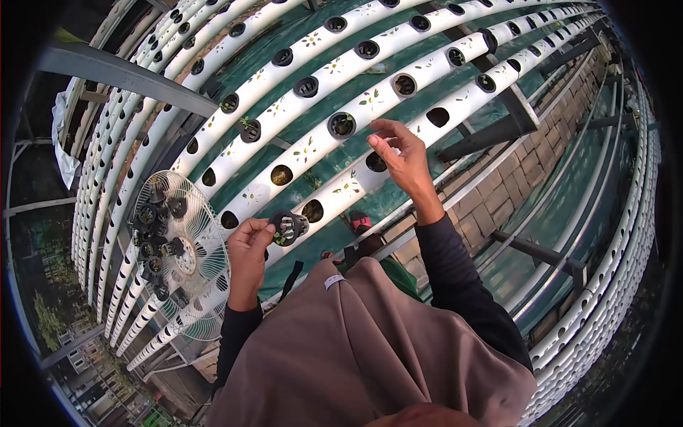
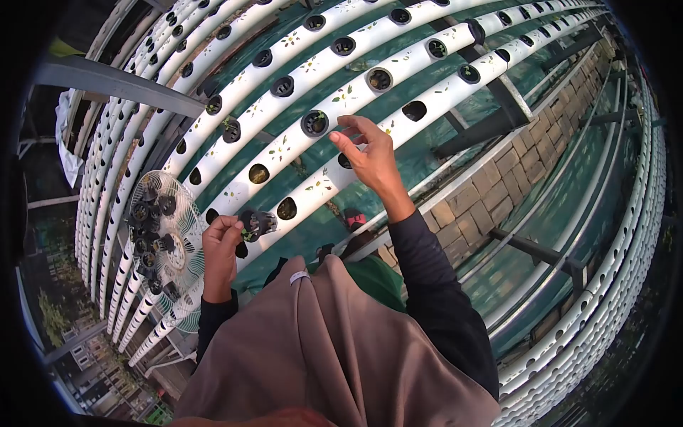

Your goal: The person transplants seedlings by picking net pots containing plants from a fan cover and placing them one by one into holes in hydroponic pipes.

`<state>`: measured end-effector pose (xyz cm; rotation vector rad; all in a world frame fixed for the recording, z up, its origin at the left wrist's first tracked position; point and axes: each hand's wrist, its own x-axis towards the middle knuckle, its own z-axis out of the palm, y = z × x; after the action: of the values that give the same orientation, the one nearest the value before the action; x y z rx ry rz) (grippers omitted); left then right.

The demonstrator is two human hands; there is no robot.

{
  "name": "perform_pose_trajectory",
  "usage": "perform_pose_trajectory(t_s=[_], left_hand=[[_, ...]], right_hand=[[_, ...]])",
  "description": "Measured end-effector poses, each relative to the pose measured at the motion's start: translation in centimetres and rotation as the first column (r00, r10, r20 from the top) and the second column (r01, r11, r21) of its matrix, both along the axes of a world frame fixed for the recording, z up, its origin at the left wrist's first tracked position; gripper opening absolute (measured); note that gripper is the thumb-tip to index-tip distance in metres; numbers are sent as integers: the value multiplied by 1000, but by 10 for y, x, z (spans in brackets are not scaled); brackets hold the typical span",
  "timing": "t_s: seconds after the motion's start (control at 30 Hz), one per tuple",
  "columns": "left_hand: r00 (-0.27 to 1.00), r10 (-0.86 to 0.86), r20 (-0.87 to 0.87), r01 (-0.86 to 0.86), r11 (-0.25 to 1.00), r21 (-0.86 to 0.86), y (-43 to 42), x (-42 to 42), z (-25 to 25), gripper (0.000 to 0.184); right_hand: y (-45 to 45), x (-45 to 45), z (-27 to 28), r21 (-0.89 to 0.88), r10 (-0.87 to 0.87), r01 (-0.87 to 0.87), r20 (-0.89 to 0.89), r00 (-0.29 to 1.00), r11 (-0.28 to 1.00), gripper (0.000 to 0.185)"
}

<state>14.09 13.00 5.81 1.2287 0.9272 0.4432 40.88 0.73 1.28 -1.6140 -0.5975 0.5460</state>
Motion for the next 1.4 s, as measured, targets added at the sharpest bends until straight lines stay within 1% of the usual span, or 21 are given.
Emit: perform_pose_trajectory(t_s=[0.03,0.07,0.1,0.17,0.23,0.27,0.33,0.47,0.53,0.57,0.6,0.63,0.7,0.77,0.87,0.93,1.13,1.17,1.23,1.37,1.4], left_hand=[[1000,-18,-3,18,1000,0,-1,4,-2,6],[999,-38,-26,39,999,21,-3,9,-4,7],[997,-58,-49,60,997,41,-5,13,-6,7],[992,-105,-67,109,992,67,-8,23,-10,8],[985,-148,-90,156,983,92,-12,32,-11,9],[983,-160,-91,167,982,85,-13,36,-11,9],[978,-182,-100,190,979,78,-16,43,-11,9],[963,-250,-100,256,966,47,-21,55,-9,13],[957,-273,-93,278,960,39,-26,64,-4,16],[958,-275,-82,279,959,44,-29,68,-1,17],[959,-275,-70,278,959,48,-30,71,0,19],[960,-272,-70,276,960,49,-29,71,-2,19],[947,-308,-92,313,948,55,-27,70,-7,19],[945,-312,-99,318,946,57,-29,71,-10,18],[941,-319,-116,327,943,58,-30,74,-13,18],[938,-321,-130,330,942,54,-30,75,-14,18],[942,-297,-157,309,949,57,-27,81,-12,19],[942,-295,-161,306,950,53,-26,82,-12,19],[942,-292,-165,304,951,51,-25,85,-13,19],[941,-298,-159,308,951,37,-25,90,-17,18],[939,-304,-163,314,949,35,-24,91,-18,18]], right_hand=[[-2,-16,5,109,157,-149,-68,985,983,44],[-2,-29,2,178,283,-284,36,959,942,53],[-6,-39,16,115,426,-428,49,904,896,60],[-9,-56,27,78,540,-554,145,829,829,72],[-8,-71,20,163,506,-556,264,821,815,74],[-9,-73,18,167,497,-545,260,828,822,74],[-11,-75,13,100,442,-528,430,788,844,71],[-24,-60,20,34,487,-533,362,795,845,68],[-32,-45,23,56,362,-409,365,858,911,65],[-38,-32,31,-22,318,-332,352,880,943,64],[-40,-22,22,85,138,-191,427,894,978,62],[-45,-8,19,54,57,-87,407,912,995,62],[-51,17,17,91,-188,166,402,896,982,59],[-52,43,3,110,-345,334,474,810,936,58],[-51,71,-12,138,-399,389,536,744,911,59],[-49,80,-20,82,-365,428,677,639,900,61],[-43,85,-35,40,-344,516,789,509,856,63],[-43,85,-39,38,-344,516,787,513,855,63],[-41,87,-45,105,-432,501,675,598,859,62],[-42,89,-46,197,-452,440,654,607,876,61],[-44,92,-46,240,-532,485,535,657,841,60]])
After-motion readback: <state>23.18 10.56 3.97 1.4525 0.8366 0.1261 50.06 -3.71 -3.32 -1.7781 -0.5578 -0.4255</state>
